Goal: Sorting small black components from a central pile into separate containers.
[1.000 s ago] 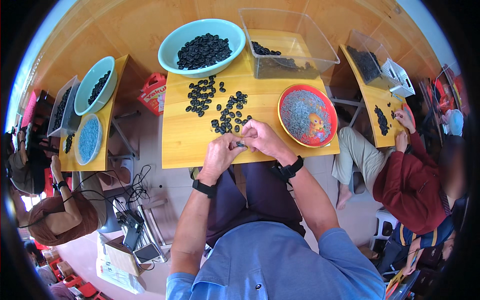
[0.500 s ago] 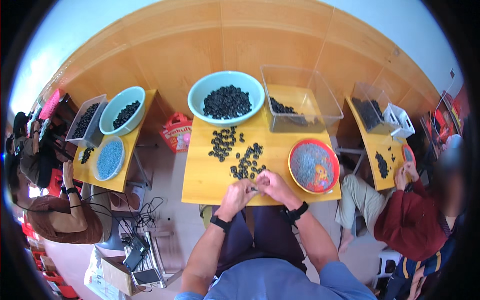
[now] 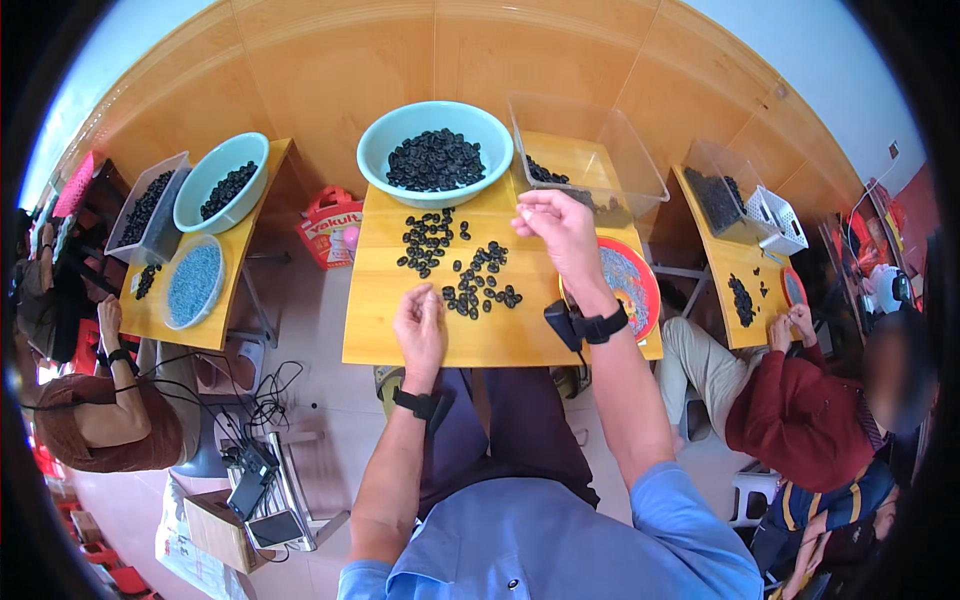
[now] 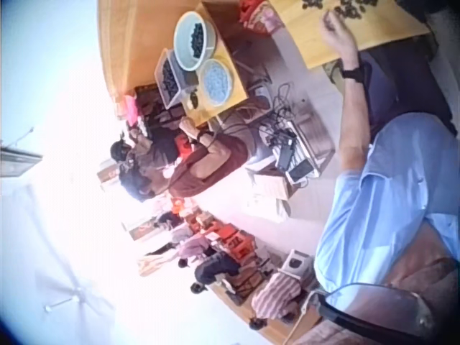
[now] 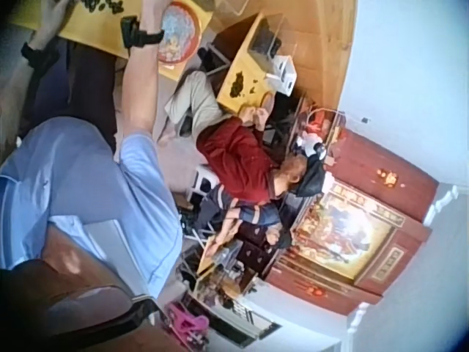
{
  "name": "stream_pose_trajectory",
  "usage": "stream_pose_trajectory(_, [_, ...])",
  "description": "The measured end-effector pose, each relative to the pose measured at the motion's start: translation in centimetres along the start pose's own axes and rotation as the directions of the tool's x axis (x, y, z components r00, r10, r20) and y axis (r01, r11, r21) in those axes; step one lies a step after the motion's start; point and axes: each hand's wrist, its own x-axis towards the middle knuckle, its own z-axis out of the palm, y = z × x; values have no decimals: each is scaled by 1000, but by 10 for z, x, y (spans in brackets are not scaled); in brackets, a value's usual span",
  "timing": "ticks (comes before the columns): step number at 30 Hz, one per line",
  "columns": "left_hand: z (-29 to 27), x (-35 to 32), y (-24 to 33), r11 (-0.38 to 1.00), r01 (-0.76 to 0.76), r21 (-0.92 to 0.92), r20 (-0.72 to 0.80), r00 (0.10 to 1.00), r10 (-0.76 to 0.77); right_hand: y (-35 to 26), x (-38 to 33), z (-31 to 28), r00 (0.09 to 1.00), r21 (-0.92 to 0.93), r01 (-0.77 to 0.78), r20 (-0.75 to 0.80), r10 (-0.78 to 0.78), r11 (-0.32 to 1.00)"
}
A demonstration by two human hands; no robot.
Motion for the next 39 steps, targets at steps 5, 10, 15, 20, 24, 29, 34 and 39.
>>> stream_pose_trajectory(5, [3, -3, -2, 995, 2, 97, -22, 1000, 0, 53, -25, -9, 951, -725, 83, 262, 162, 684])
stream_pose_trajectory(10, [-1, -5, -6, 975, -44, 219, -9, 999, 47, 74, -51, 7, 938, -890, 177, 281, 201, 419])
stream_pose_trajectory(15, [2, -6, -5, 989, -17, 147, -25, 999, 21, 83, -61, 27, 910, -856, 254, 369, 189, 451])
stream_pose_trajectory(20, [-3, -2, -11, 979, -47, 197, -47, 997, 57, 88, -62, 23, 918, -860, 274, 368, 151, 430])
stream_pose_trajectory(24, [-3, -1, -12, 976, -58, 210, -42, 997, 68, 76, -64, 4, 939, -860, 260, 331, 93, 439])
stream_pose_trajectory(29, [3, -2, -9, 962, -59, 266, -24, 997, 68, 79, -49, -15, 955, -865, 203, 279, 104, 459])
stream_pose_trajectory(34, [6, -7, -3, 874, -163, 458, 60, 987, 152, 80, -24, -16, 942, -886, 317, 337, -1, 339])
stream_pose_trajectory(39, [10, -10, 1, 752, -303, 585, 188, 953, 237, 83, -17, 19, 918, -861, 341, 391, 62, 378])
